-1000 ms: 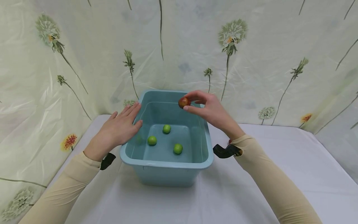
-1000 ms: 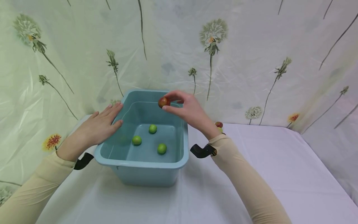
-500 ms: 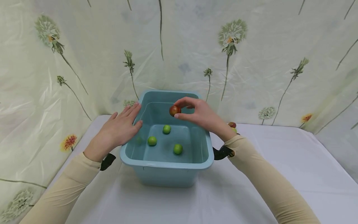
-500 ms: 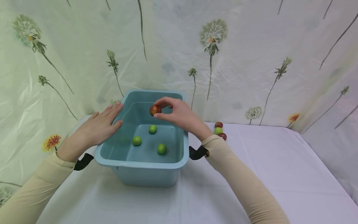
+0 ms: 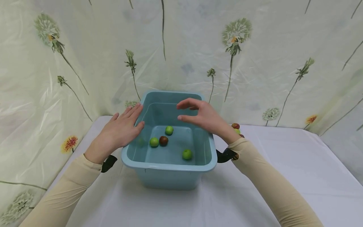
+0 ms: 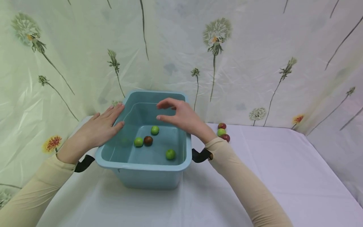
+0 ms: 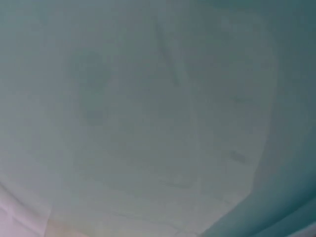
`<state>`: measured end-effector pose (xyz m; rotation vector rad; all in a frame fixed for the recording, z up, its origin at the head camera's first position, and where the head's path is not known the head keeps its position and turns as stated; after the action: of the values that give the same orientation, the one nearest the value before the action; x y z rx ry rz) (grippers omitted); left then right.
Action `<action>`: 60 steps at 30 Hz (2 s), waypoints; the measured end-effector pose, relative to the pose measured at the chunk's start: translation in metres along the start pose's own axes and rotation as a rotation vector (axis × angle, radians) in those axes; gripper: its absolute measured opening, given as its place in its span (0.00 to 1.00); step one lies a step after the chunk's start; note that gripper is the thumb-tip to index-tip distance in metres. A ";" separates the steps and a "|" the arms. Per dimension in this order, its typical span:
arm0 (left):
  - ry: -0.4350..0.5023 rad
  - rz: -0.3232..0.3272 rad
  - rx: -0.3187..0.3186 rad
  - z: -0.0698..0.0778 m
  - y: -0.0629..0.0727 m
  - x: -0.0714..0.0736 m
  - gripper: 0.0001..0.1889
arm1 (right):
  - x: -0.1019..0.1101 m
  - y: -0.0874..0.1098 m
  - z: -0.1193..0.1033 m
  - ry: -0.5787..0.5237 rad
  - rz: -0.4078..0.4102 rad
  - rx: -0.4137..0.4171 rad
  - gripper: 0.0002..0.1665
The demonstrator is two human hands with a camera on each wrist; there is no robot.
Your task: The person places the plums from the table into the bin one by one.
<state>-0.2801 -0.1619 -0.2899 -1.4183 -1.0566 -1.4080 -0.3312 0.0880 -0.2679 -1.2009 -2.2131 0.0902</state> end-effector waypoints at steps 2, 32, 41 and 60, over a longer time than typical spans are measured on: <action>-0.001 0.001 0.001 0.000 0.000 0.001 0.34 | 0.003 0.001 0.000 -0.017 0.008 0.006 0.22; 0.000 0.004 -0.004 0.001 0.001 0.000 0.34 | 0.076 0.055 0.026 0.048 0.306 -0.085 0.25; 0.004 -0.003 -0.006 0.002 0.002 0.000 0.34 | 0.096 0.070 0.048 0.089 0.350 -0.145 0.26; 0.007 0.004 -0.004 0.001 0.001 0.000 0.34 | 0.125 0.114 0.095 0.150 0.369 -0.303 0.30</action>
<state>-0.2786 -0.1612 -0.2898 -1.4161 -1.0470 -1.4121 -0.3490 0.2728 -0.3233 -1.7143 -1.8985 -0.1871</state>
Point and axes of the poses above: each hand's wrist, its own y-axis away from the middle knuckle, its own x-axis out of the back of the hand, z = x × y, the point moved 5 cm from there along -y, towards the middle knuckle, and after that the axes turned 15 degrees about -y, right-handed, at the moved point
